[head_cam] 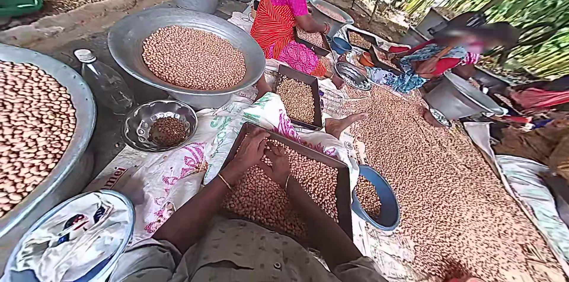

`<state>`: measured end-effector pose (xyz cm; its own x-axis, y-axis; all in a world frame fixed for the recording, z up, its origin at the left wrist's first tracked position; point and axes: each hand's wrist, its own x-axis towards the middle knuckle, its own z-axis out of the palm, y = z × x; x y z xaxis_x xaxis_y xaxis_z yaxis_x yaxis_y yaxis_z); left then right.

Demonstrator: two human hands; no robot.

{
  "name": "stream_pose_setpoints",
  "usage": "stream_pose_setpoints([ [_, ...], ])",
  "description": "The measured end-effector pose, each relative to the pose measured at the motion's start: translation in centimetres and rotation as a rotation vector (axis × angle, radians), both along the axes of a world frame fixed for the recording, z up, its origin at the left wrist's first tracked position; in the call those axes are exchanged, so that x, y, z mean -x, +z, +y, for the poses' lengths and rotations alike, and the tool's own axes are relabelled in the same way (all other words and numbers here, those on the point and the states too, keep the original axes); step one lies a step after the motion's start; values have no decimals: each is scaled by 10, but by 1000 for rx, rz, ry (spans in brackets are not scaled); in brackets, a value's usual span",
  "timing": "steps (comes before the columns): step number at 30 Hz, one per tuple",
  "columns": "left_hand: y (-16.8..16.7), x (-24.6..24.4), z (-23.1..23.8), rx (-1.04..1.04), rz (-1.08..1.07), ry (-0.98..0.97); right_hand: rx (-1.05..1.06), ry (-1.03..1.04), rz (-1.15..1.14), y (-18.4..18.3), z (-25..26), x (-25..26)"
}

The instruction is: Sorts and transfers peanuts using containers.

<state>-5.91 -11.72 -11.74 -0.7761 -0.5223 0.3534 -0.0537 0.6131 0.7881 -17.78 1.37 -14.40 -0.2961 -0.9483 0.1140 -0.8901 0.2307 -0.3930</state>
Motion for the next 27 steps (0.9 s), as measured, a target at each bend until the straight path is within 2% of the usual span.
stream_pose_setpoints([
  [2,13,-8,-27,38,130,129,-11,141,-82,7,5,-11],
  [4,37,-25,-62,120,213,205,15,287,-113,12,36,-11],
  [5,51,-35,-83,142,209,234,-44,307,-116,17,56,-8],
  [7,74,-44,-141,102,162,283,-118,240,-31,15,97,7],
  [9,88,-43,-200,46,72,304,-20,107,113,2,127,30],
  [12,100,-30,-262,41,-103,268,57,-146,235,-8,122,55],
  [15,105,-7,-290,142,-265,224,156,-201,229,-18,69,52],
  [18,100,16,-304,205,-302,198,125,-50,52,-11,10,21],
  [20,113,27,-293,201,-415,169,95,69,-75,-9,-4,-2],
  [22,145,30,-268,144,-620,145,45,209,-169,-1,7,-13],
  [23,148,33,-264,144,-656,152,36,261,-182,2,20,-14],
  [25,133,42,-281,183,-671,140,36,268,-132,2,56,-6],
  [27,90,54,-321,285,-527,135,21,201,-12,-5,91,12],
])
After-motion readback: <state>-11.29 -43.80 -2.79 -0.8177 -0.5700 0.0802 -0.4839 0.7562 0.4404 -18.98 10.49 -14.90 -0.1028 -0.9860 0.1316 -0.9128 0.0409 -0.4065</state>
